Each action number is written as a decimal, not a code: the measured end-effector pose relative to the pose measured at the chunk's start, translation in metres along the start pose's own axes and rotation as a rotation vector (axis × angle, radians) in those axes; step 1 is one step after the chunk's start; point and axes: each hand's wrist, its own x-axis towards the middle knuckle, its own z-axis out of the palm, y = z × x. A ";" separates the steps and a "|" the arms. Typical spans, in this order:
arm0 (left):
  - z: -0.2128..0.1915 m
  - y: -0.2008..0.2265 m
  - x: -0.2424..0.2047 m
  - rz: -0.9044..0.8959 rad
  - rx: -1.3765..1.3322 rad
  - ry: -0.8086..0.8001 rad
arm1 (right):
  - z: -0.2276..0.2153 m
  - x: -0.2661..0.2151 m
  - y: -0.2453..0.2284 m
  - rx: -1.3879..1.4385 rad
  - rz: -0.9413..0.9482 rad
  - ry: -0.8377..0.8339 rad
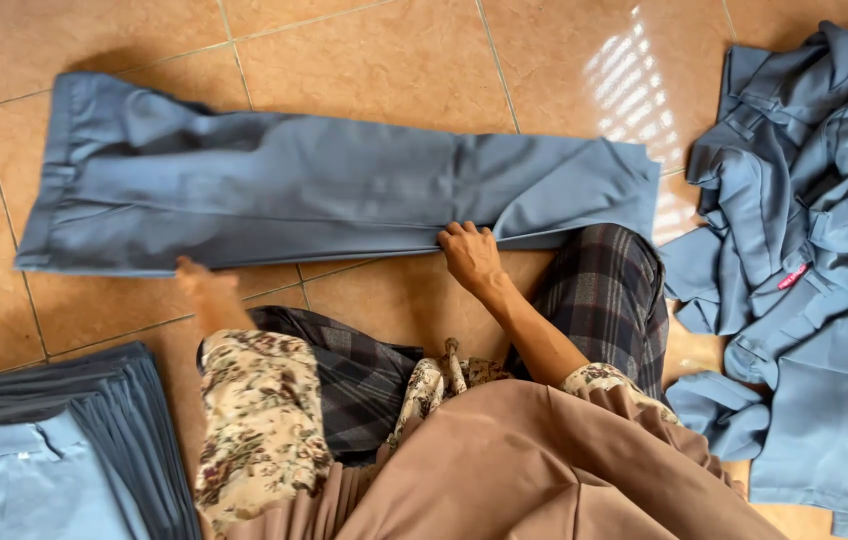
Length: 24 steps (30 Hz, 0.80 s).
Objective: Folding blue trousers into neat rectangles and stacking them on the floor.
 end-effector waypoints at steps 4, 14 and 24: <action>-0.060 -0.032 -0.004 0.193 0.915 -0.289 | -0.005 -0.003 0.000 -0.041 -0.010 0.036; -0.148 0.151 -0.065 -1.784 -1.570 -0.685 | -0.014 -0.002 0.001 0.062 0.023 0.094; -0.132 0.272 -0.050 -1.738 -1.862 -1.045 | 0.005 -0.019 0.060 -0.060 0.049 0.151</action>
